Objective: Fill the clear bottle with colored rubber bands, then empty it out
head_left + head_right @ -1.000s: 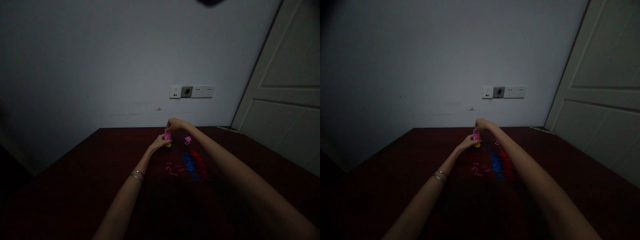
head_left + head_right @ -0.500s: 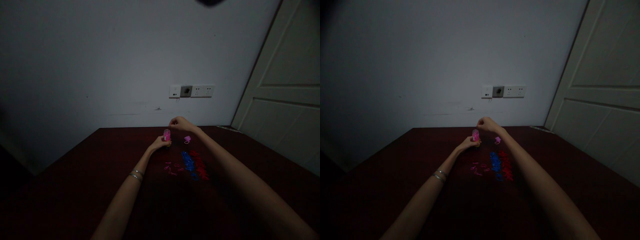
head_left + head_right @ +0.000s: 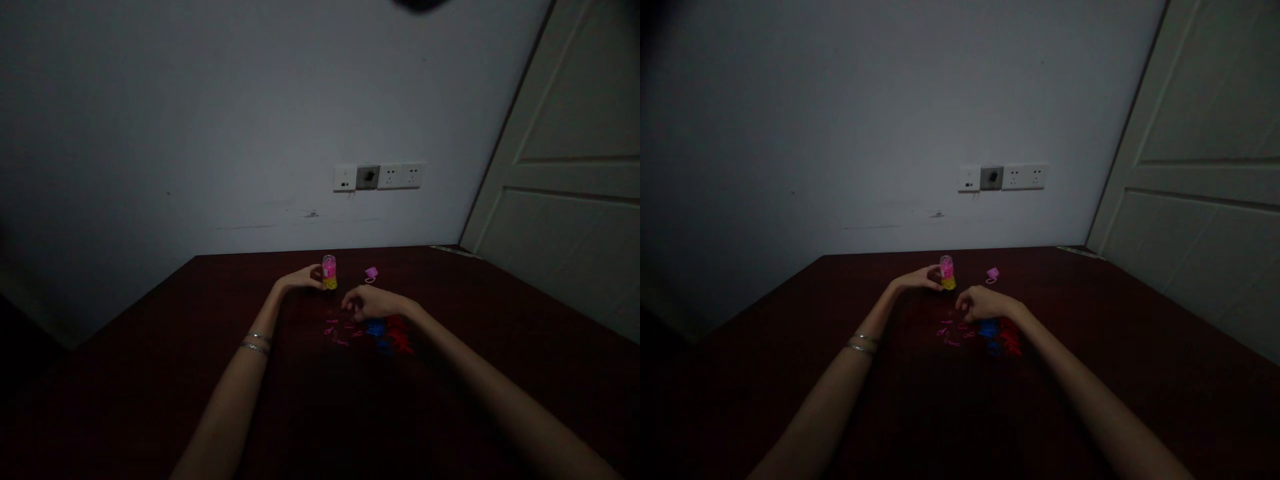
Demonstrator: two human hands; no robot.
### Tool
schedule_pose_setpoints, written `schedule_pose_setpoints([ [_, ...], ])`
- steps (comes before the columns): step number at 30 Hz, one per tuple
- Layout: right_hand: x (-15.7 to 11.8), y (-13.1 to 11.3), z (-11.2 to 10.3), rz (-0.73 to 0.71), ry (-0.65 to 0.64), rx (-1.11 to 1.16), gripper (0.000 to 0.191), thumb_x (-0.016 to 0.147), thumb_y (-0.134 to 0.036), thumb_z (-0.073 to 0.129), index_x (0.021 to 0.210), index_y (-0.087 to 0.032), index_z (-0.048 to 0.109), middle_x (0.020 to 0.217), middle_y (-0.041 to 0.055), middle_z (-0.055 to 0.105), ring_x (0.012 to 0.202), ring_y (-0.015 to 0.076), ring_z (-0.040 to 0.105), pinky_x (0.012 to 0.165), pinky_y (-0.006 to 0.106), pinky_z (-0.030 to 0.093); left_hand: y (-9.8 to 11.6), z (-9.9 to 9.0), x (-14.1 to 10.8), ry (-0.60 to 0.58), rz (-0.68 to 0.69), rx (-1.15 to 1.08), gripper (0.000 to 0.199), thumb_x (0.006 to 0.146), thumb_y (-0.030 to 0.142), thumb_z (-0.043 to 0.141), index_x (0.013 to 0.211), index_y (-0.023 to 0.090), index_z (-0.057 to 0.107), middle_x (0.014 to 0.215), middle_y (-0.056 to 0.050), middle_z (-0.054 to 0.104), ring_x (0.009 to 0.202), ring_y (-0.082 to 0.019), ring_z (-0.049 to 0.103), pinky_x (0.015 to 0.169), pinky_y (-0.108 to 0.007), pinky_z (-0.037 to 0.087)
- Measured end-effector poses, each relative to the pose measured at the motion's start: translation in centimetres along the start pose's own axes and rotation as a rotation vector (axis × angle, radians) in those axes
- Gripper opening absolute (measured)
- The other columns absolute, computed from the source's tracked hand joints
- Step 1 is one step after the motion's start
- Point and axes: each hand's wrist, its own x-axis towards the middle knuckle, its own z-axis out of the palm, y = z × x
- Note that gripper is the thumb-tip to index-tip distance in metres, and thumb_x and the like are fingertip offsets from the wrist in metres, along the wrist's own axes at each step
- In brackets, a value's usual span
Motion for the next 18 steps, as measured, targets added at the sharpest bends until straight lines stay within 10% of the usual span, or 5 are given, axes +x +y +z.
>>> schedule_pose_setpoints([
  [3, -0.8, -0.8, 1.2, 0.022, -0.016, -0.077, 0.044, 0.056, -0.018, 0.066, 0.1, -0.016, 0.064, 0.092, 0.0059, 0.064, 0.075, 0.0157, 0.057, 0.062, 0.023, 0.043, 1.9, -2.5, -1.1, 0.108, -0.081, 0.263, 0.039, 0.042, 0.014, 0.074, 0.08, 0.012, 0.066, 0.071, -0.002, 0.065, 0.062, -0.012, 0.058, 0.061, -0.02, 0.043],
  [6, -1.2, -1.2, 1.9, 0.043, 0.009, -0.099, 0.042, 0.057, -0.017, 0.066, 0.099, -0.016, 0.065, 0.091, 0.0058, 0.064, 0.076, 0.0159, 0.056, 0.063, 0.023, 0.042, 4.5, -3.2, -2.4, -0.034, -0.219, 0.424, 0.015, 0.05, 0.02, 0.069, 0.063, 0.012, 0.067, 0.054, -0.002, 0.062, 0.047, -0.011, 0.052, 0.048, -0.02, 0.039],
  [12, -1.0, -0.4, 3.0, 0.011, 0.063, -0.058, 0.032, 0.061, -0.008, 0.052, 0.089, -0.014, 0.066, 0.073, 0.0026, 0.063, 0.059, 0.0107, 0.05, 0.051, 0.02, 0.035, 6.8, 1.0, -4.0, -0.51, -0.351, 0.457, 0.019, 0.058, 0.028, 0.066, 0.073, 0.017, 0.07, 0.058, -0.004, 0.064, 0.046, -0.013, 0.055, 0.043, -0.021, 0.038],
  [18, -0.9, 0.0, 4.0, -0.013, 0.151, -0.075, 0.03, 0.063, -0.009, 0.045, 0.081, -0.014, 0.068, 0.063, 0.0011, 0.06, 0.052, 0.0092, 0.045, 0.048, 0.019, 0.03, 3.7, 4.4, -4.4, -0.465, -0.089, 0.599, 0.033, 0.047, 0.031, 0.076, 0.077, 0.019, 0.067, 0.054, 0.002, 0.06, 0.044, -0.011, 0.052, 0.042, -0.019, 0.033],
])
